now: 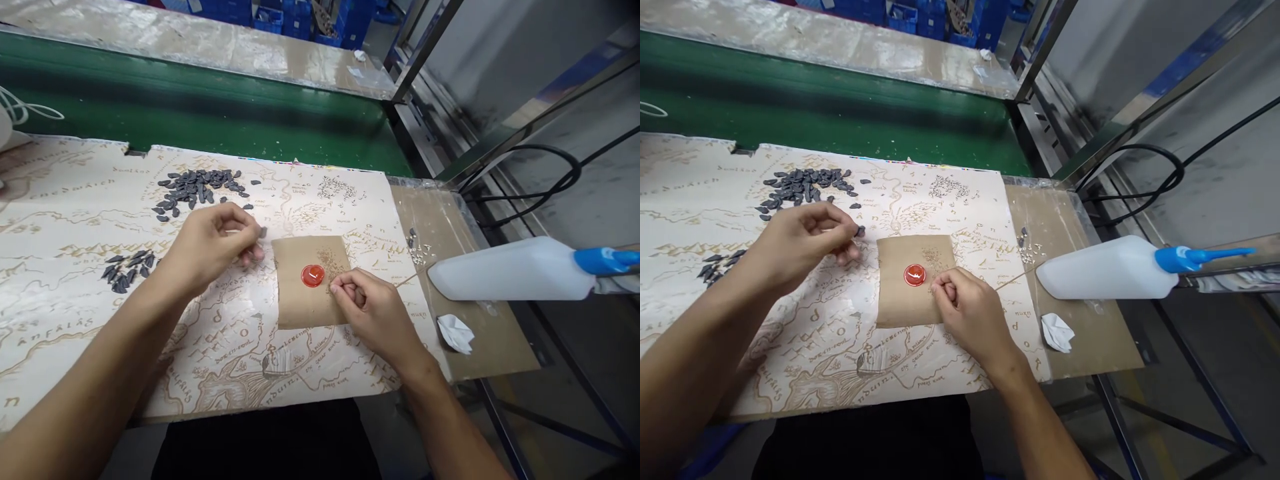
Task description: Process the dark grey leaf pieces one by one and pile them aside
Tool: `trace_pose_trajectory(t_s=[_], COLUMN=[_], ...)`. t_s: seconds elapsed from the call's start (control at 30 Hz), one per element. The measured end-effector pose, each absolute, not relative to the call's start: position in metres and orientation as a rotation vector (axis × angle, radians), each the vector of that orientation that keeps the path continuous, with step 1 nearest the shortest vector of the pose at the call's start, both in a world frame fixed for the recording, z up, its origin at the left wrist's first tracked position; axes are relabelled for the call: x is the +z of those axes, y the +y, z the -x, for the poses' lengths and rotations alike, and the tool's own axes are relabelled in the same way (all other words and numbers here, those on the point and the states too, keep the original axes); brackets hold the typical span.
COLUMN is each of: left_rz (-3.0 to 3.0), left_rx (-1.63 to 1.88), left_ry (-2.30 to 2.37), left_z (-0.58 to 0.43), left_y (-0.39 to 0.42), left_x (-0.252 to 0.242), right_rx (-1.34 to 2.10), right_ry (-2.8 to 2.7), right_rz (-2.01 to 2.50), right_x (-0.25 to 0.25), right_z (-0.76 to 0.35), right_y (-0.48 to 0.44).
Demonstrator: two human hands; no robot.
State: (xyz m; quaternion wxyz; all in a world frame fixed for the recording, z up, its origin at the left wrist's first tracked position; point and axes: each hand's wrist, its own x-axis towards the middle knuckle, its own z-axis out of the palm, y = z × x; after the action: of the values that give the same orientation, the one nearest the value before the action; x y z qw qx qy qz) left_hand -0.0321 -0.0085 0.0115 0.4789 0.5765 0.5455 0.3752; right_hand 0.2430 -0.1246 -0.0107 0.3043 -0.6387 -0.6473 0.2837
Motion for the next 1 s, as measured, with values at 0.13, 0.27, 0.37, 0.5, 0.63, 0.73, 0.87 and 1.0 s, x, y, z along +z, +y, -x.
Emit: trace_pose_trajectory(t_s=[0.13,0.27,0.37,0.5,0.63,0.73,0.87,1.0], left_rz=[-1.129,-0.916,-0.821,-0.753,-0.735,-0.745,-0.760,-0.755], left_rx=[0.879,0.814,0.805,0.877,0.881,0.874,0.870,0.880], left_ry=[1.020,0.864,0.767,0.699,0.715,0.731,0.720,0.707], left_z=[0.019,-0.001,-0.015,-0.026,-0.026,-0.026,-0.026,-0.027], left_y=[-0.042,-0.079,-0.099,-0.111,-0.114,-0.115,-0.117,-0.117], left_x=[0.011,0.009,0.009,0.009,0.005,0.003,0.003,0.004], right_rx=[0.946,1.164,1.253,1.274,1.260,1.271,1.258,1.264], right_ry=[-1.404,-1.172,-1.108,-1.117,-1.143,-1.117,-1.131,-1.134], right_rz=[1.590,1.350,1.197,1.160,1.180,1.164,1.171,1.158], right_x=[-0.001,0.012,0.015,0.013,0.011,0.009,0.009,0.011], right_z=[-0.241,-0.236,-0.230,-0.224,-0.221,-0.220,-0.220,-0.219], right_y=[-0.130,-0.134,-0.137,-0.140,-0.142,-0.143,-0.144,-0.144])
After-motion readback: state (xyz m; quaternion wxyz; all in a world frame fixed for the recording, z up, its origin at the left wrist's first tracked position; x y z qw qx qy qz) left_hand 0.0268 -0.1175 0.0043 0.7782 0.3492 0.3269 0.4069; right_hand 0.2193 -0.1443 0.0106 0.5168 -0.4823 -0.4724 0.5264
